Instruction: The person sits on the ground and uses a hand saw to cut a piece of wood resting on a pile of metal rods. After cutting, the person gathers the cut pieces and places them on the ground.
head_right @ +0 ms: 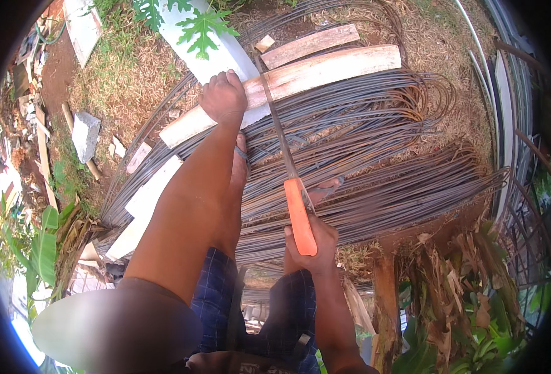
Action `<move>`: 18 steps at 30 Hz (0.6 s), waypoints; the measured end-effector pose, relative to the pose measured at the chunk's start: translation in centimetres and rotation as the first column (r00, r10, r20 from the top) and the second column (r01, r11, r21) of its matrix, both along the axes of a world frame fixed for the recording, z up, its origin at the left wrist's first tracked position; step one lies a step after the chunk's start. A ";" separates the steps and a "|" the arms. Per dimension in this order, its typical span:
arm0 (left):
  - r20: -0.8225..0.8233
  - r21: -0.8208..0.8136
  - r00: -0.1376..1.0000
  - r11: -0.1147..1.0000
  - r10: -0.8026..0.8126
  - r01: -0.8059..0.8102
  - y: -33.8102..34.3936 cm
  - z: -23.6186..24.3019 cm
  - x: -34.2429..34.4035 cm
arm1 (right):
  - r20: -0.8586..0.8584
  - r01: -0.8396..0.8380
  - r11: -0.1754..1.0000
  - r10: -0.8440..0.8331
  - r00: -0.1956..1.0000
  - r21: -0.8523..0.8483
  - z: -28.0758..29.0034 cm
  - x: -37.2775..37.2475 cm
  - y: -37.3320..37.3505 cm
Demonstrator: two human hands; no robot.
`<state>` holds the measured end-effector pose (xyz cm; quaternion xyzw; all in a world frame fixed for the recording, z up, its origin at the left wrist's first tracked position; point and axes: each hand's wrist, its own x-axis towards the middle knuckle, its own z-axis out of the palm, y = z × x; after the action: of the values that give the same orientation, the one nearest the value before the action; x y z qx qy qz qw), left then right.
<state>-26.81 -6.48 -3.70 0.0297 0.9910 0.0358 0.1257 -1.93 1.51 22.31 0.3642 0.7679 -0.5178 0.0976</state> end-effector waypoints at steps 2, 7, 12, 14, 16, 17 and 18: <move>-0.011 -0.009 1.000 1.000 0.009 -0.009 0.3 -0.3 -0.6 | 0.027 -0.016 1.000 0.016 1.000 -0.007 0.6 0.1 0.4; -0.059 0.044 0.998 0.999 0.003 0.000 0.3 -0.7 -0.7 | 0.096 -0.235 0.968 0.226 0.969 0.093 11.2 8.1 0.0; -0.044 0.040 0.999 0.999 -0.006 0.008 0.5 -0.7 -0.7 | 0.072 -0.127 0.990 0.123 0.990 0.054 5.1 1.9 2.6; -0.034 0.035 0.999 0.999 -0.021 0.023 0.7 -0.8 -0.8 | 0.058 0.010 1.000 -0.009 0.998 -0.013 0.1 -2.2 3.4; -0.038 0.039 0.999 0.999 -0.020 0.022 0.7 -0.6 -0.6 | -0.001 0.025 1.000 -0.025 1.000 -0.002 -1.3 -3.6 3.3; -0.029 0.039 0.999 0.999 -0.016 0.017 0.5 -0.4 -0.3 | -0.003 0.007 1.000 -0.007 1.000 0.011 -1.4 -3.2 3.0; -0.088 0.040 0.996 0.999 -0.032 0.035 0.3 -0.8 -0.8 | -0.004 -0.009 1.000 0.009 1.000 0.024 -1.4 -2.7 2.6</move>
<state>-27.60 -6.23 -4.51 0.0506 0.9939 0.0528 0.0823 -4.60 4.15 20.93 0.3606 0.7759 -0.5089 0.0940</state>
